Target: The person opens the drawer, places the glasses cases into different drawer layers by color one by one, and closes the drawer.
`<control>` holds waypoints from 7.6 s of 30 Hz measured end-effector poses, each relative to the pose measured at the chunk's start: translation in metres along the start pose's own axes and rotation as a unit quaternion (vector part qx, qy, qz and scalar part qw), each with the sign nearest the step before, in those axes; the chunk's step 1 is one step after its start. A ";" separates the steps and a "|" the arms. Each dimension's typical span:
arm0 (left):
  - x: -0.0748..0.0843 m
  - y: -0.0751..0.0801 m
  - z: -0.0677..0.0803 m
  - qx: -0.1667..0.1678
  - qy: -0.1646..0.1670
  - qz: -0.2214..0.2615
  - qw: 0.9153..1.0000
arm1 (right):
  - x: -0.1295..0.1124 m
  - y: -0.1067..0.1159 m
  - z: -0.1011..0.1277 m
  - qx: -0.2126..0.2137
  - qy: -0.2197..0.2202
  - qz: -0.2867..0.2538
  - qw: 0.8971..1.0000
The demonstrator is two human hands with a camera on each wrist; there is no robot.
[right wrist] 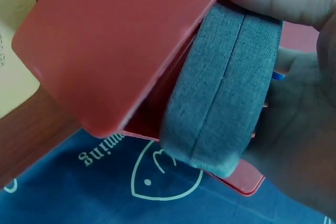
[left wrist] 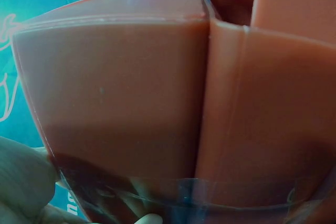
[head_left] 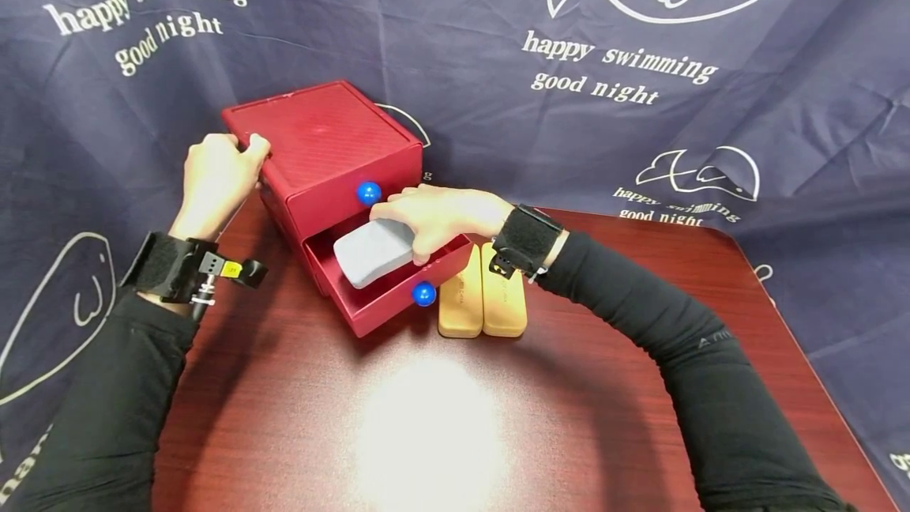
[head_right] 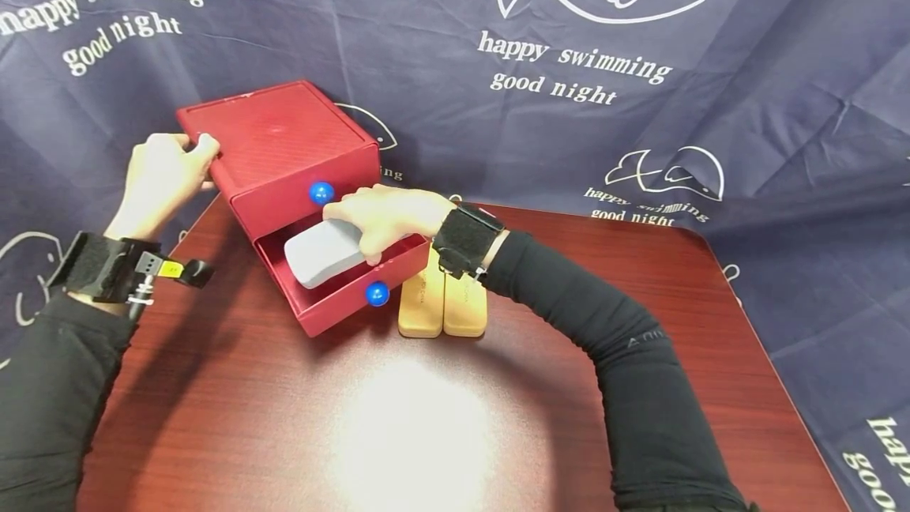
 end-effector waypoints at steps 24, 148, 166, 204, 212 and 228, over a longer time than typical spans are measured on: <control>-0.001 0.000 0.002 0.000 0.002 0.005 1.000 | 0.000 -0.010 -0.019 -0.061 -0.107 0.099 0.987; -0.003 0.001 -0.001 0.008 -0.003 0.000 1.000 | -0.002 -0.013 -0.036 -0.079 -0.177 0.124 0.973; -0.003 0.000 0.002 0.004 0.004 0.008 1.000 | -0.022 -0.001 0.025 0.053 -0.105 0.120 0.986; -0.005 -0.002 -0.001 -0.001 0.010 0.005 1.000 | -0.060 -0.081 0.084 0.375 -0.026 0.210 0.903; -0.005 -0.002 -0.001 -0.008 0.014 0.008 1.000 | -0.059 -0.100 0.074 0.331 -0.024 0.259 0.907; -0.004 -0.001 0.001 0.000 0.006 0.006 1.000 | -0.060 -0.106 0.070 0.340 0.003 0.266 0.902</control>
Point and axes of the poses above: each hand's wrist, its own z-axis away from the middle knuckle, its own y-axis out of the back of the hand, x = y × z, the point moved 10 cm from there along -z, towards the middle knuckle, and after that the axes turned 14 degrees about -x, right-handed, at the moved point
